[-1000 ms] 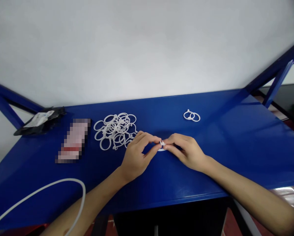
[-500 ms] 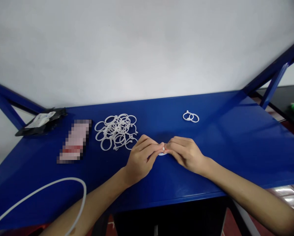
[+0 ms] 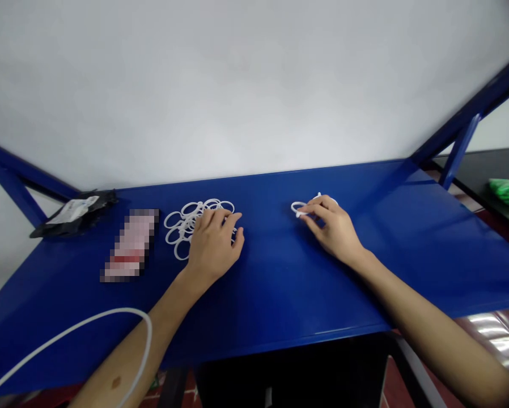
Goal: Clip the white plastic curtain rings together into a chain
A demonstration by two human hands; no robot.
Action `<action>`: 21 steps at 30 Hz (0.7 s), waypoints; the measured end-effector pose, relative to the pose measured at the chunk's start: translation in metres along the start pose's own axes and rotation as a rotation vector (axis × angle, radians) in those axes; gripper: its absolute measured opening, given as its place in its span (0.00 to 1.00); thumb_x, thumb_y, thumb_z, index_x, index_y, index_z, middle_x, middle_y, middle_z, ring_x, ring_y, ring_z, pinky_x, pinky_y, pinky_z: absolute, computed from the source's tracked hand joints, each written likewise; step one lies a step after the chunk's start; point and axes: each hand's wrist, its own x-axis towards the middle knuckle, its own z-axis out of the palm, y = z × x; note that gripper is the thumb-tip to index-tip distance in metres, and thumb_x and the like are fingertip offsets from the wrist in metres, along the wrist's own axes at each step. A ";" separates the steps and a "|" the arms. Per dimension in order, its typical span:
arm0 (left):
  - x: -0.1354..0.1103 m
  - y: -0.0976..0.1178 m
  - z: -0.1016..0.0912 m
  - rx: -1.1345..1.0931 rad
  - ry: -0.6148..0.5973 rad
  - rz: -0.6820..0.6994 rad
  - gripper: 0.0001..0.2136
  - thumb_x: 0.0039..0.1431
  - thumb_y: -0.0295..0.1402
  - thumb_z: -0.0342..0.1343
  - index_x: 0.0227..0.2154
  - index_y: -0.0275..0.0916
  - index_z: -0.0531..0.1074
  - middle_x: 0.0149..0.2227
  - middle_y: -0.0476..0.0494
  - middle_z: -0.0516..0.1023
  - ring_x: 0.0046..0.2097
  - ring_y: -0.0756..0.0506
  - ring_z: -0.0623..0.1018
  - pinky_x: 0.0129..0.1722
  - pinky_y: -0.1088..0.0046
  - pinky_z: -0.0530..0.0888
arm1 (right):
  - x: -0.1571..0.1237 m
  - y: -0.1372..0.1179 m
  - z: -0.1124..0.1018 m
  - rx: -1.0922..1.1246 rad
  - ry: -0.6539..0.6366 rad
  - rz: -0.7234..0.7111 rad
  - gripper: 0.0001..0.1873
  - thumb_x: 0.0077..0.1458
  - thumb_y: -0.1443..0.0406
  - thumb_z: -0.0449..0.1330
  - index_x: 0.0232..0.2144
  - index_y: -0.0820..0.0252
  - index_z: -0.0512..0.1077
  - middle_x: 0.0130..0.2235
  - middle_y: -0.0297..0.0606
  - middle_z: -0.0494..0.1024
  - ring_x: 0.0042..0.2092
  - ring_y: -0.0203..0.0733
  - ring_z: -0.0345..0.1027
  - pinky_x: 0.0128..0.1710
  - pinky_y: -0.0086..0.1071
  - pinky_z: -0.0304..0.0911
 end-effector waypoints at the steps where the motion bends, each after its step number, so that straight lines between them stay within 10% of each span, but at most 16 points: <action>1: 0.000 -0.002 -0.001 0.036 -0.048 -0.011 0.15 0.65 0.32 0.53 0.49 0.34 0.77 0.44 0.35 0.78 0.48 0.33 0.73 0.49 0.52 0.71 | 0.002 0.008 -0.002 -0.042 0.032 0.023 0.07 0.64 0.66 0.59 0.41 0.58 0.78 0.41 0.42 0.76 0.39 0.42 0.72 0.38 0.39 0.72; 10: -0.008 0.000 0.002 0.059 -0.252 0.045 0.15 0.66 0.29 0.49 0.50 0.37 0.76 0.44 0.35 0.80 0.49 0.31 0.72 0.50 0.47 0.64 | 0.013 0.059 -0.007 -0.236 0.103 0.155 0.09 0.60 0.67 0.59 0.38 0.61 0.80 0.42 0.46 0.77 0.40 0.47 0.71 0.42 0.45 0.72; 21: -0.005 0.011 -0.003 -0.103 -0.108 0.116 0.11 0.67 0.24 0.51 0.47 0.39 0.74 0.40 0.42 0.82 0.47 0.37 0.73 0.51 0.52 0.60 | 0.009 0.032 -0.010 -0.309 0.064 0.066 0.11 0.63 0.66 0.57 0.41 0.60 0.80 0.41 0.47 0.76 0.42 0.51 0.66 0.44 0.50 0.69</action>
